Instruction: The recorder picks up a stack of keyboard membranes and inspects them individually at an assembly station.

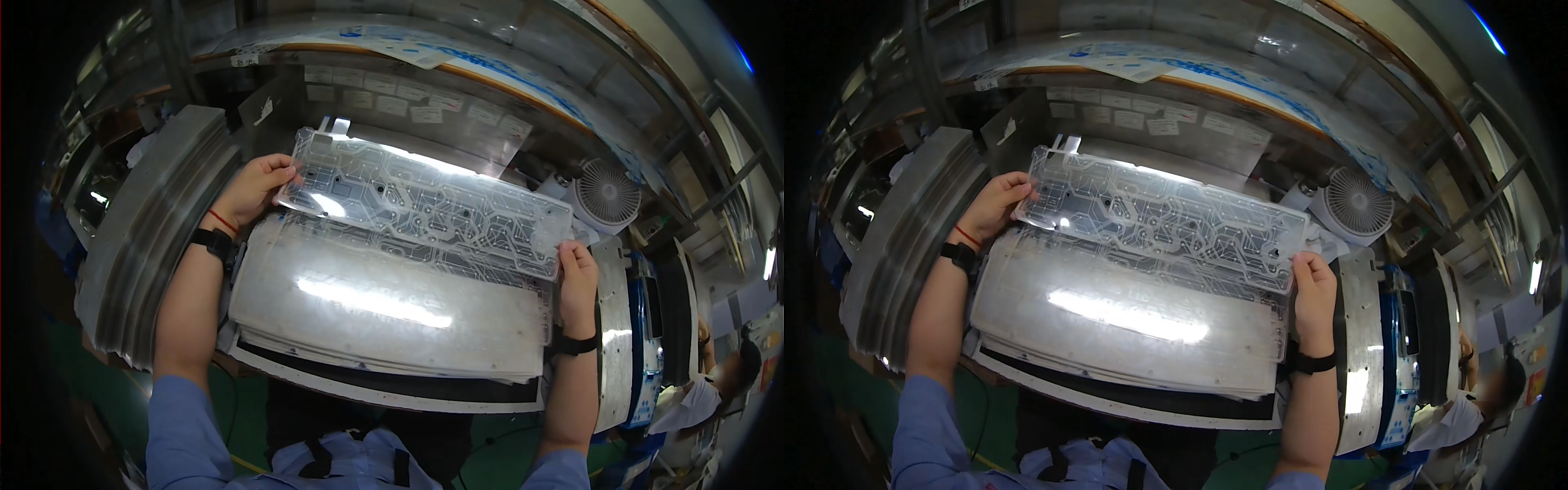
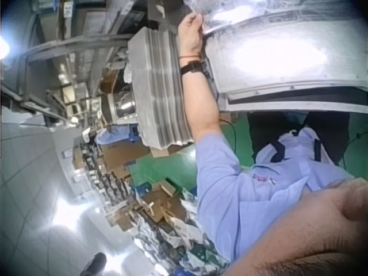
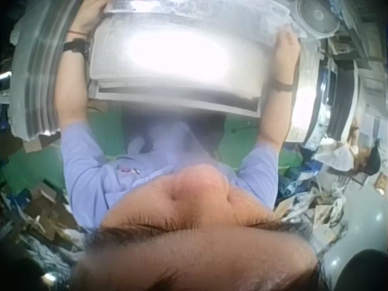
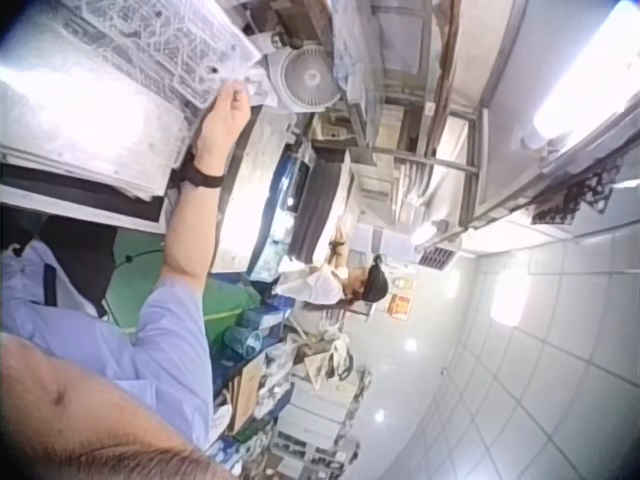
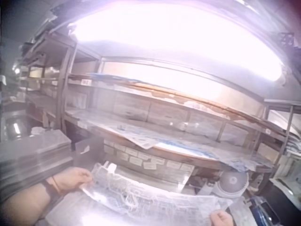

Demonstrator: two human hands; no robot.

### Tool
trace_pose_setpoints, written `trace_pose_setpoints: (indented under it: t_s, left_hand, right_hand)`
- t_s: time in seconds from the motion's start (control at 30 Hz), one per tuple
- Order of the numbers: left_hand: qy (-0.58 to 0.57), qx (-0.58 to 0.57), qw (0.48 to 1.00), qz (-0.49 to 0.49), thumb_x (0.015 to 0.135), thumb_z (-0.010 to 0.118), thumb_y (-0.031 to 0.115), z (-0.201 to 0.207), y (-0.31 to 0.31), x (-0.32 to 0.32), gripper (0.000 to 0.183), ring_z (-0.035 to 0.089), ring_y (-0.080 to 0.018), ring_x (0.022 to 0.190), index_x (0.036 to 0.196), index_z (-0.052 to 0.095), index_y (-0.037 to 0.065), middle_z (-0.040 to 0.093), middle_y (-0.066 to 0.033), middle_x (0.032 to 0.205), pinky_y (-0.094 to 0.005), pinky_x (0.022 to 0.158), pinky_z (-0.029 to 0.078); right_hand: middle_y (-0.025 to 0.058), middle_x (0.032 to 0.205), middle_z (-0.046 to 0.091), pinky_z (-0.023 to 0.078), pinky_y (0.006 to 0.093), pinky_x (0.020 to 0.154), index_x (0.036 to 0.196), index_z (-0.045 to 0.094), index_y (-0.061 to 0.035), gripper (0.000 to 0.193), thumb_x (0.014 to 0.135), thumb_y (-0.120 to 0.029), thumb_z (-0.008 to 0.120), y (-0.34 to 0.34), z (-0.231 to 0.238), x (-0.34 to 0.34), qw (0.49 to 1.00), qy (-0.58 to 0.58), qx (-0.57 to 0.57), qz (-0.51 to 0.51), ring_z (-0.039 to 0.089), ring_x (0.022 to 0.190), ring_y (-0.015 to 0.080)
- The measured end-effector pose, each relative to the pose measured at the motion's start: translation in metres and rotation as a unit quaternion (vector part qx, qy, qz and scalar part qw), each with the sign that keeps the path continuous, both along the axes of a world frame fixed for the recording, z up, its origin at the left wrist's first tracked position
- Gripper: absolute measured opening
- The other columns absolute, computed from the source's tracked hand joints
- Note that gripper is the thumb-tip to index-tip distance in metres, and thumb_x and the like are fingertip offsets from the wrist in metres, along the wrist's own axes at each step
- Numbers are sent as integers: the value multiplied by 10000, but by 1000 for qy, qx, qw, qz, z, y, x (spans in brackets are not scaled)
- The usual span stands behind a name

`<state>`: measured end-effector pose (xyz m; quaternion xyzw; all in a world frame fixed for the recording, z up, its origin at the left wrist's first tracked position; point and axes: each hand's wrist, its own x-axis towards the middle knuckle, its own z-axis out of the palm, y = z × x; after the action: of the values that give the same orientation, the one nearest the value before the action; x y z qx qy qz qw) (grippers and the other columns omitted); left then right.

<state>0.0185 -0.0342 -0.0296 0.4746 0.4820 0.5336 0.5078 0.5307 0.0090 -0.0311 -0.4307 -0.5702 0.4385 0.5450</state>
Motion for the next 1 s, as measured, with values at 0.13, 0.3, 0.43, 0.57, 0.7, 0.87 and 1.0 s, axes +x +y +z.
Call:
trace_pose_setpoints:
  t_s: [0.13, 0.3, 0.43, 0.57, 0.7, 0.87, 1.0]
  left_hand:
    - [-8, -2, 1000, -9, 945, 554, 170, -8, 5, -5, 164, 502, -31, 615, 1019, 618, 38, 605, 21, 780, -170, 552, 396]
    - [-44, 30, 994, -94, 970, 509, 210, -6, 3, -26, 214, 524, -49, 624, 1072, 592, 41, 614, -3, 789, -172, 552, 403]
    - [-88, 8, 996, -22, 989, 457, 222, 4, -4, -8, 270, 596, -90, 734, 1146, 559, 27, 650, -65, 900, -187, 633, 465]
    - [-111, 24, 993, -21, 971, 483, 173, 13, -6, 16, 282, 612, -109, 848, 1192, 543, 8, 647, -89, 1005, -200, 718, 485]
    - [-23, 24, 999, -27, 929, 538, 113, 4, -4, 4, 300, 580, -78, 779, 1207, 536, 0, 641, -63, 990, -191, 664, 462]
    - [47, -31, 998, -36, 938, 544, 151, 3, -1, -3, 235, 524, -25, 668, 1130, 553, 16, 632, -35, 907, -156, 582, 433]
    - [41, -17, 998, -37, 963, 508, 162, 1, 0, -4, 239, 513, -8, 647, 1152, 542, 20, 621, -35, 906, -126, 576, 422]
  right_hand:
    - [-51, 707, 539, 349, 186, 555, 955, 620, -3, 187, 966, -172, 539, 1, -1, -3, 1000, 11, -4, -11, 438, 595, 23]
    - [-28, 659, 553, 357, 196, 507, 933, 615, -5, 192, 968, -177, 537, -3, 6, 2, 1000, 9, 9, -12, 429, 508, 45]
    - [-7, 656, 567, 353, 177, 504, 960, 598, -6, 170, 965, -165, 536, -11, 16, -6, 997, 69, -15, -11, 450, 509, 48]
    - [39, 749, 621, 390, 168, 535, 1100, 552, 8, 186, 943, -92, 541, -1, 4, 13, 1000, -17, 13, -5, 554, 619, 56]
    - [35, 809, 617, 423, 176, 565, 1250, 459, 15, 350, 913, -24, 543, -14, 19, -13, 999, -27, 7, 25, 586, 683, 69]
    - [31, 860, 616, 436, 174, 563, 1327, 390, 12, 446, 908, -7, 540, -8, 12, -4, 998, -25, 1, 51, 581, 672, 73]
    - [36, 887, 621, 440, 170, 570, 1344, 373, 6, 457, 923, -53, 538, -6, 11, -2, 998, -40, 3, 49, 581, 700, 76]
